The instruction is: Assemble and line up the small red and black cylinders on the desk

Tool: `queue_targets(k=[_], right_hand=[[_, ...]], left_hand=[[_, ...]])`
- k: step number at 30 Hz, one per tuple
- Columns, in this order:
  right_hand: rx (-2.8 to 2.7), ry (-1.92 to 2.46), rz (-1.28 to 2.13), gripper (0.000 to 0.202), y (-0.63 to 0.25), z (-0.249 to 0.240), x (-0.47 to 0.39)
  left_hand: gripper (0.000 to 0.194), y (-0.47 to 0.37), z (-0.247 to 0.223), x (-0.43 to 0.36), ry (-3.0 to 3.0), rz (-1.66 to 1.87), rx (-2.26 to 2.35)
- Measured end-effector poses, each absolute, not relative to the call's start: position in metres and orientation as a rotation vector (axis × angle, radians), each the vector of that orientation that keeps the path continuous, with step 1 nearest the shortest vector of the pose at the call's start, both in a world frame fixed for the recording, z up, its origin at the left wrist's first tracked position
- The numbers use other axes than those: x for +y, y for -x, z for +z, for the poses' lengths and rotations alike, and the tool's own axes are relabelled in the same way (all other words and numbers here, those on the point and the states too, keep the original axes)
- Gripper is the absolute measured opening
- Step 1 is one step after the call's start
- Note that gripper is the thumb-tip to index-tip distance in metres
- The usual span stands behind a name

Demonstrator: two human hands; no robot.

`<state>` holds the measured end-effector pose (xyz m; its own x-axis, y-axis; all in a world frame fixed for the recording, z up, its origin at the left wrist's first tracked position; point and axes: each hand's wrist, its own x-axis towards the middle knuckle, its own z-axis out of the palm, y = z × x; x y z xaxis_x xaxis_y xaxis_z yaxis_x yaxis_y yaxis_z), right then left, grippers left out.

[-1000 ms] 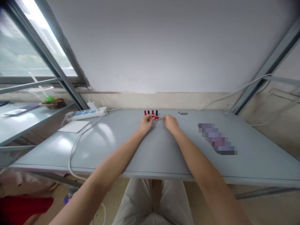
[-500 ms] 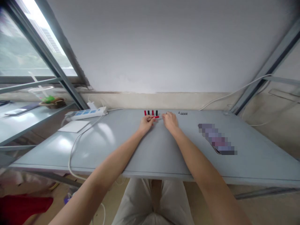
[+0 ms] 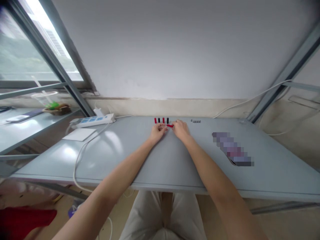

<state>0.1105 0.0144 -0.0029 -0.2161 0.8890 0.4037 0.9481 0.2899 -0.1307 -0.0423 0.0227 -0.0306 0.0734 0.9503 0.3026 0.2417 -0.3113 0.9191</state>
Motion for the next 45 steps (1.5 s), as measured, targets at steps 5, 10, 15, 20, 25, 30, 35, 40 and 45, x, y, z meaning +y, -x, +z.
queue_targets(k=[5,10,15,20,25,30,35,40,45], right_hand=[[-1.855,1.750,0.247,0.014,-0.116,-0.011,0.030],[-1.757,1.734,0.416,0.010,-0.111,-0.016,0.044],[-1.791,1.728,0.370,0.010,-0.107,-0.022,0.055],[-1.759,1.758,0.335,0.014,-0.104,-0.027,0.061],[-1.801,1.784,0.215,0.019,-0.105,-0.030,0.058],[-1.882,1.864,-0.048,0.031,-0.112,-0.034,0.040],[-2.019,1.765,-0.007,0.035,-0.121,-0.041,0.023],[-2.090,1.679,0.016,0.038,-0.125,-0.044,0.019],[-2.090,1.678,-0.004,0.037,-0.125,-0.042,0.018]], left_hand=[[0.011,0.044,-0.031,0.023,-1.709,1.181,1.201],[0.013,0.046,-0.026,0.017,-1.796,1.055,1.205],[0.015,0.046,-0.022,0.012,-1.883,1.031,1.214],[0.016,0.046,-0.022,0.011,-1.943,1.018,1.250],[0.016,0.046,-0.023,0.011,-1.984,1.004,1.255],[0.018,0.046,-0.022,0.008,-2.077,0.967,1.241],[0.018,0.045,-0.022,0.007,-2.169,0.912,1.243],[0.016,0.044,-0.023,0.006,-2.192,0.926,1.246],[0.016,0.043,-0.022,0.003,-2.236,0.914,1.241]])
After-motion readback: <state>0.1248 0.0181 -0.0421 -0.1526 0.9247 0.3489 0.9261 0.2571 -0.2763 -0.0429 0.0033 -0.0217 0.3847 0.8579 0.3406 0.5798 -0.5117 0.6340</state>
